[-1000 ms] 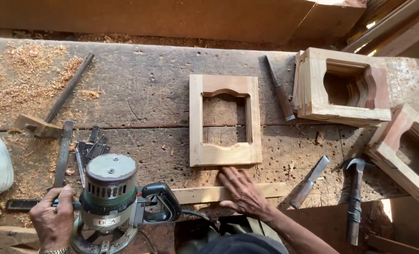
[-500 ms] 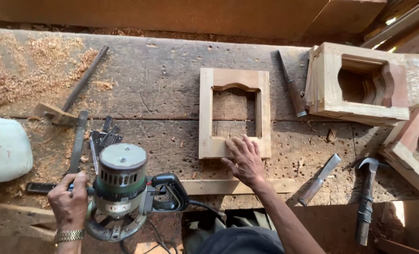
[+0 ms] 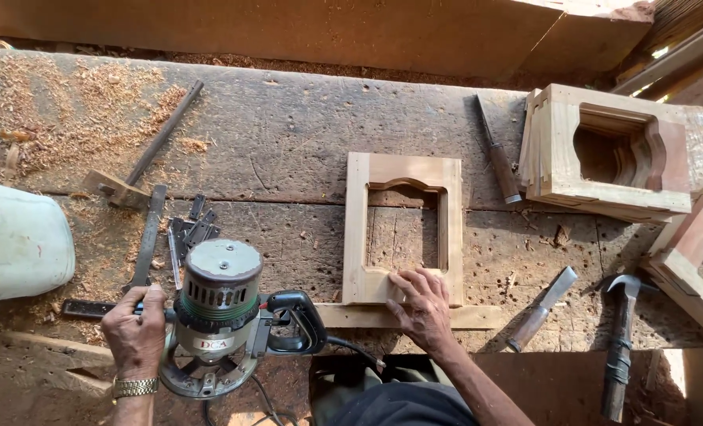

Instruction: Use a handheld power router to shape and trim the inner decorative edges of wooden cabinet frames.

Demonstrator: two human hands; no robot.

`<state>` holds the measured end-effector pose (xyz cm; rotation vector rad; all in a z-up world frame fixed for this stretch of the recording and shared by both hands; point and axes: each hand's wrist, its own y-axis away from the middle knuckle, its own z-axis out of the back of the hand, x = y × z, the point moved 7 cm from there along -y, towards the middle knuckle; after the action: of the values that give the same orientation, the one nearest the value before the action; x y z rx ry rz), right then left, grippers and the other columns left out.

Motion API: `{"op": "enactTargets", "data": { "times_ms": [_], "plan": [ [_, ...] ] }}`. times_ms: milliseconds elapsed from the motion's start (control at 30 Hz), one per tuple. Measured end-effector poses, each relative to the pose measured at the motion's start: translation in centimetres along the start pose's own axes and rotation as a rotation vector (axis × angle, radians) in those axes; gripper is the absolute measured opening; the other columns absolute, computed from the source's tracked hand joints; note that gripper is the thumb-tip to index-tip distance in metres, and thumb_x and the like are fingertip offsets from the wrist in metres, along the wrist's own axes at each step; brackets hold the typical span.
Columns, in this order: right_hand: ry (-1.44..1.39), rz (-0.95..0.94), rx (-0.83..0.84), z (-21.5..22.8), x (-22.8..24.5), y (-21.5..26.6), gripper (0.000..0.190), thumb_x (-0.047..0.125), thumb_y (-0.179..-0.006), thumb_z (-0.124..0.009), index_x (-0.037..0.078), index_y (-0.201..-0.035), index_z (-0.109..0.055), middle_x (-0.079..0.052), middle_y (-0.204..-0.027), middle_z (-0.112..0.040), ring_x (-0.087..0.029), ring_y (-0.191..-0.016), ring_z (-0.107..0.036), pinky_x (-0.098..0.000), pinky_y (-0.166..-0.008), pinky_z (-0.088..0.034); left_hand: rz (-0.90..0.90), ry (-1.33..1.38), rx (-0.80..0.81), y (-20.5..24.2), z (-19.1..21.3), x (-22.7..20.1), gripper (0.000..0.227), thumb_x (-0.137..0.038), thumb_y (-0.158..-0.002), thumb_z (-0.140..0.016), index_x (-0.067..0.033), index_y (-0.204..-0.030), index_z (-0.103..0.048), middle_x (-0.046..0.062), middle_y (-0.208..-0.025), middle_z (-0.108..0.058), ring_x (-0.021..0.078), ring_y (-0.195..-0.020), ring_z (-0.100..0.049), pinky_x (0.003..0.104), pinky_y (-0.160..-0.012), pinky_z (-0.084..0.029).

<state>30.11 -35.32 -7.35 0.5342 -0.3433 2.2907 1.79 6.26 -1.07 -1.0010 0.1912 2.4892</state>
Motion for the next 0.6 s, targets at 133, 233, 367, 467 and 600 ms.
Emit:
{"op": "enactTargets", "data": {
  "times_ms": [133, 233, 367, 467, 600],
  "plan": [
    [0.062, -0.134, 0.180, -1.3, 5.5, 0.6, 0.053, 0.038, -0.093, -0.066, 0.023, -0.141, -0.052, -0.010, -0.150, -0.045, -0.044, -0.144, -0.033, -0.0795, -0.111, -0.020, 0.016, -0.068, 0.024, -0.1, 1.0, -2.8, 0.031, -0.023, -0.103, -0.058, 0.0014, -0.094, -0.075, 0.014, -0.066, -0.065, 0.0234, -0.052, -0.048, 0.036, -0.048, -0.036],
    [-0.159, 0.066, 0.011, 0.7, 14.2, 0.9, 0.049, 0.039, -0.090, -0.075, 0.019, -0.131, -0.058, -0.024, -0.125, -0.063, -0.021, -0.066, -0.067, -0.0312, -0.042, -0.059, 0.110, -0.054, 0.082, 0.4, 0.8, -1.6, 0.030, -0.023, -0.105, -0.060, 0.0025, -0.102, -0.076, 0.017, -0.076, -0.070, 0.0289, -0.064, -0.056, 0.039, -0.060, -0.045],
    [-0.583, -0.210, 0.500, -4.0, 17.0, 0.5, 0.069, 0.030, -0.087, -0.075, 0.006, -0.139, -0.037, -0.015, -0.116, -0.049, -0.031, -0.098, -0.061, -0.0478, -0.083, -0.059, 0.105, 0.067, 0.017, 0.7, -0.2, 2.0, 0.023, -0.013, -0.107, -0.065, 0.0075, -0.102, -0.074, 0.018, -0.070, -0.064, 0.0265, -0.058, -0.053, 0.034, -0.056, -0.043],
    [-0.314, -0.100, 0.361, -7.6, 16.2, 0.4, 0.061, 0.033, -0.086, -0.080, 0.004, -0.125, -0.044, -0.013, -0.102, -0.047, -0.027, -0.079, -0.057, -0.0418, -0.062, -0.056, 0.038, 0.122, -0.018, 0.7, -0.8, 4.7, 0.020, -0.004, -0.106, -0.065, 0.0136, -0.100, -0.072, 0.018, -0.070, -0.061, 0.0238, -0.060, -0.050, 0.030, -0.059, -0.040],
    [-0.338, -0.010, 0.036, -6.8, 16.9, -1.0, 0.036, 0.014, -0.073, -0.076, 0.003, -0.102, -0.061, -0.009, -0.084, -0.058, -0.021, -0.067, -0.052, -0.0339, -0.055, -0.047, 0.082, 0.370, 0.456, -4.4, -5.3, 19.2, 0.027, -0.007, -0.106, -0.054, 0.0166, -0.115, -0.064, 0.028, -0.103, -0.069, 0.0328, -0.097, -0.064, 0.038, -0.091, -0.047]
  ]
}}
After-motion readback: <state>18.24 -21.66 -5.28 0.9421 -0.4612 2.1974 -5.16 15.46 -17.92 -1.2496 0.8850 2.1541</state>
